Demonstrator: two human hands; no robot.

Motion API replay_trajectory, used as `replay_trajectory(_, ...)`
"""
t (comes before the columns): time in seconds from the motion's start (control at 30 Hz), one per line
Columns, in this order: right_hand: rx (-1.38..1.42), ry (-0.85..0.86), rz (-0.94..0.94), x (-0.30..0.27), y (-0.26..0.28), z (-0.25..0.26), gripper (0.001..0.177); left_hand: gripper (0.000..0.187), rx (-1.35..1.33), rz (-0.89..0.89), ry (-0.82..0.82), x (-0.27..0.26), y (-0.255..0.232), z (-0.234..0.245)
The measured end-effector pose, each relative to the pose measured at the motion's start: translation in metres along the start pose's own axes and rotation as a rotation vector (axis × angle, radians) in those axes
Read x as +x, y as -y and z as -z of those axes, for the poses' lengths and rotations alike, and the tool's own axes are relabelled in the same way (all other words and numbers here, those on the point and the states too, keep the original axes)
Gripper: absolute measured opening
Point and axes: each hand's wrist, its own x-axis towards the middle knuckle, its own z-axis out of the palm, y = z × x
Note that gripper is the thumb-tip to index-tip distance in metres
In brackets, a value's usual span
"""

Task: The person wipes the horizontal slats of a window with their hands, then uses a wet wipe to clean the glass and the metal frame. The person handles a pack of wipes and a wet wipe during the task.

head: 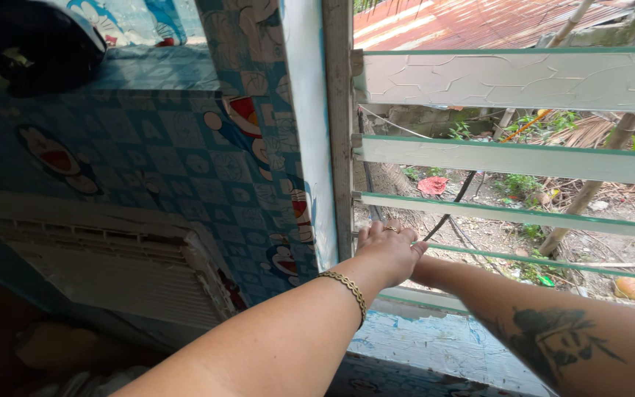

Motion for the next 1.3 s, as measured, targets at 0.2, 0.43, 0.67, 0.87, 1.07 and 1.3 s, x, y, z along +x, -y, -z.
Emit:
replay_trajectory(0.2, 0.12, -0.241, 0.285, -0.064, 0.042, 0.034, 0.038, 0.051, -0.015, -0.013, -0.063, 0.009, 0.0, -0.014)
replay_trajectory(0.43, 0.12, -0.146, -0.33, -0.149, -0.2, 0.022, 0.046, 0.046, 0.003, 0.002, -0.045, -0.006, -0.013, -0.005)
replay_trajectory(0.67, 0.062, -0.23, -0.764, -0.205, -0.322, 0.027, 0.056, 0.044, 0.042, 0.046, -0.062, -0.003, -0.024, -0.011)
replay_trajectory(0.87, 0.112, -0.373, -0.379, -0.192, -0.151, 0.027, 0.038, 0.041, 0.067, 0.057, -0.084, 0.001, -0.027, -0.017)
replay_trajectory(1.07, 0.486, -0.578, -0.059, -0.244, -0.074, 0.048, 0.023, 0.041, 0.071, 0.048, -0.132, 0.007, -0.028, -0.025)
replay_trajectory(1.3, 0.295, -0.588, -0.112, -0.249, -0.164, 0.003, 0.034, 0.041, 0.081, 0.016, -0.196, 0.018, -0.022, -0.04)
